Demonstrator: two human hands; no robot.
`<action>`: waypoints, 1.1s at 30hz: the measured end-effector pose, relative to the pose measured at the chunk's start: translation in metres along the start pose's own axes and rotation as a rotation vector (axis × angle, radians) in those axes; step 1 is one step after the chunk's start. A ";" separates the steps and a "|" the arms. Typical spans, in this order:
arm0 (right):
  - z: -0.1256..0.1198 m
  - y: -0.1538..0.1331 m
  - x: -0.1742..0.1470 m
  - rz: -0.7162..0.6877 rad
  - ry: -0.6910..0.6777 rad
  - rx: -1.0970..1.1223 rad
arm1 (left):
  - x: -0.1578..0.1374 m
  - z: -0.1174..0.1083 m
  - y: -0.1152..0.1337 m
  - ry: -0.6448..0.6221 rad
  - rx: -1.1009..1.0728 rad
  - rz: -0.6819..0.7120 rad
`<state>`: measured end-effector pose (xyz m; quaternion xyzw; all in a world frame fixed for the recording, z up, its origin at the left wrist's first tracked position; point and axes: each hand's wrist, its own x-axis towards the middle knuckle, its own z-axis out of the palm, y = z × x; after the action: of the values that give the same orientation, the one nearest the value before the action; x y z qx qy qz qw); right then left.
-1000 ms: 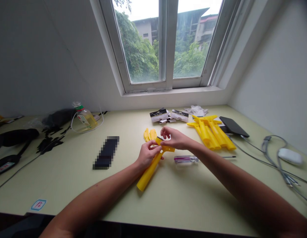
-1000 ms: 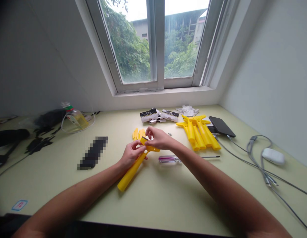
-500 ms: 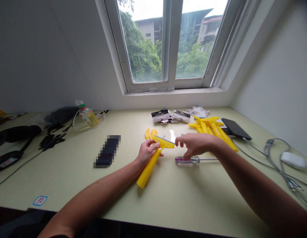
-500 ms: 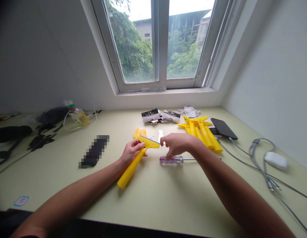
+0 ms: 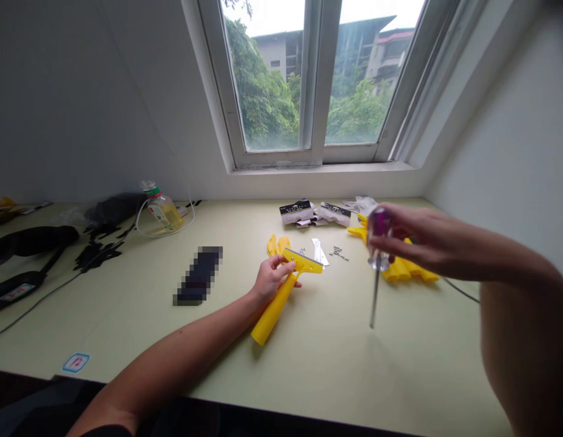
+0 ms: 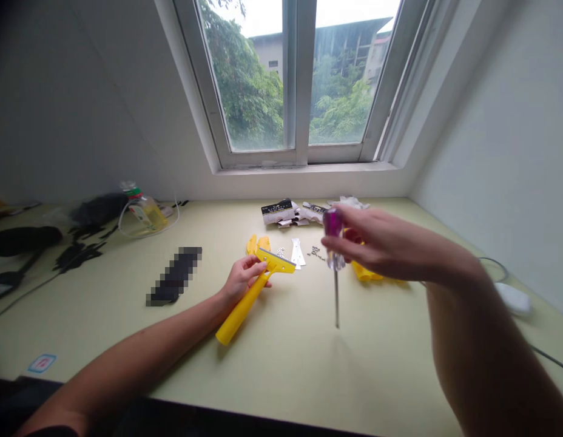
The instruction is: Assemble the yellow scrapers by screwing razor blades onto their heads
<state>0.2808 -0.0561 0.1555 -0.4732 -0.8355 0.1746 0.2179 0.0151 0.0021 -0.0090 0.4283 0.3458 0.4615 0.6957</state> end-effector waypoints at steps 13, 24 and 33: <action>0.035 -0.001 0.035 -0.188 0.387 0.748 | 0.002 0.000 -0.001 -0.012 0.001 0.010; 0.031 -0.002 0.031 -0.147 0.363 0.768 | 0.001 -0.001 -0.001 -0.006 0.016 -0.003; 0.030 -0.001 0.032 -0.141 0.374 0.778 | 0.002 -0.002 -0.002 -0.028 0.021 0.005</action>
<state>0.2494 -0.0318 0.1371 -0.3212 -0.6841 0.3723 0.5388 0.0146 0.0041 -0.0119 0.4427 0.3397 0.4535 0.6949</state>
